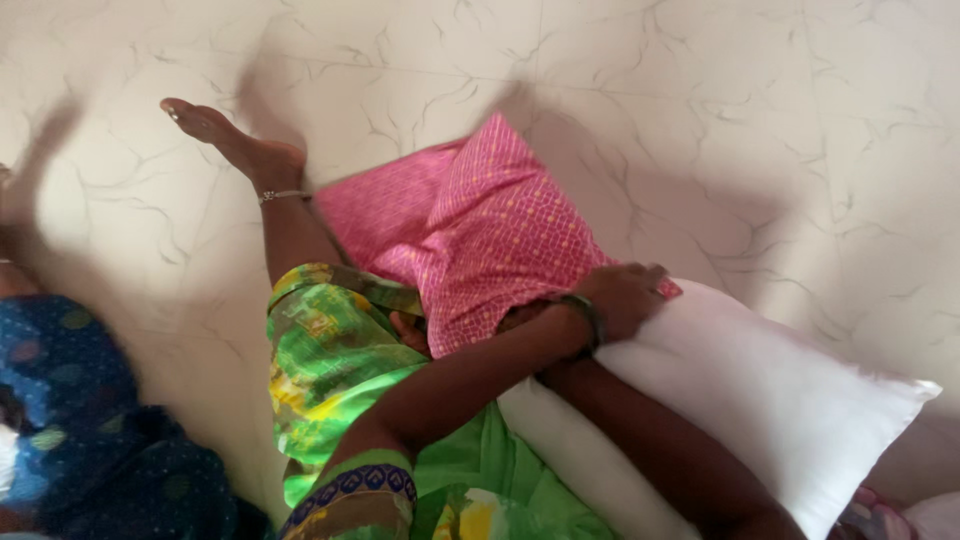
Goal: The person sits on the floor and inserts two pillows into separate pillowcases. First, a white pillow is placed into a blue-and-white patterned case, then a second white pillow is placed into a pink patterned case. The person smooths each covered pillow after insertion.
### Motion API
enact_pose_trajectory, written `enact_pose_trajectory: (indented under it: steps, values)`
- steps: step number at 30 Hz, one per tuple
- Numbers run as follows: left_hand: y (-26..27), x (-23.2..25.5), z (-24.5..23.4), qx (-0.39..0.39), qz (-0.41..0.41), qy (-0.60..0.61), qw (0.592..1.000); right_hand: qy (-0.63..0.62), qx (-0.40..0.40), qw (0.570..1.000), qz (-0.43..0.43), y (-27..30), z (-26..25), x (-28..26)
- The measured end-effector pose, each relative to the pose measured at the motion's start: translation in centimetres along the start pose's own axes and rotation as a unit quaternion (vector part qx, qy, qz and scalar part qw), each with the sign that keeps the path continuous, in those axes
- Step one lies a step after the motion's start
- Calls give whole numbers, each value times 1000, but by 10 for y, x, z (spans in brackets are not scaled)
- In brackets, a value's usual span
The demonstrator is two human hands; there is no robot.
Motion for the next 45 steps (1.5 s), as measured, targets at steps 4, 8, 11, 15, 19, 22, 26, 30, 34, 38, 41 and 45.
enact_pose_trajectory:
  steps: [4,8,11,15,19,22,26,30,34,38,41,45]
  values:
    - [32,-39,-34,115,-9,-106,988,23,-17,999,19,-13,17,29]
    - [94,-48,-72,338,-88,-113,930,44,-47,997,42,-27,17,40]
    - [132,-53,-86,309,-150,-126,931,54,-70,995,54,-30,4,43]
    - [181,-63,-79,306,-213,-153,915,58,-33,996,55,-29,-18,42]
    - [215,-79,-62,302,-283,-149,898,42,-67,995,63,-23,-19,40]
    - [211,-69,-42,188,-329,-20,925,39,-87,991,93,-24,-14,51]
    - [199,16,6,143,-69,61,985,26,-146,980,130,-22,3,57]
    - [189,20,33,134,-186,110,967,22,-48,993,110,-27,9,69]
    - [197,-25,29,105,-137,-94,980,25,-49,992,110,-15,15,80]
    - [223,-91,-6,173,-284,-106,937,25,-59,991,120,-4,22,93]
    - [225,-79,-1,130,-261,-43,956,18,-50,991,121,-2,28,97]
    - [222,4,29,37,-71,111,991,18,-43,989,138,1,28,105]
Point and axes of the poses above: each hand's wrist, its own y-axis away from the middle knuckle, its own z-axis out of the palm, x = y × z, the point moved 2 cm from there along -y, towards the middle knuckle, and after that the axes turned 15 degrees about x, right-handed, at the moved point
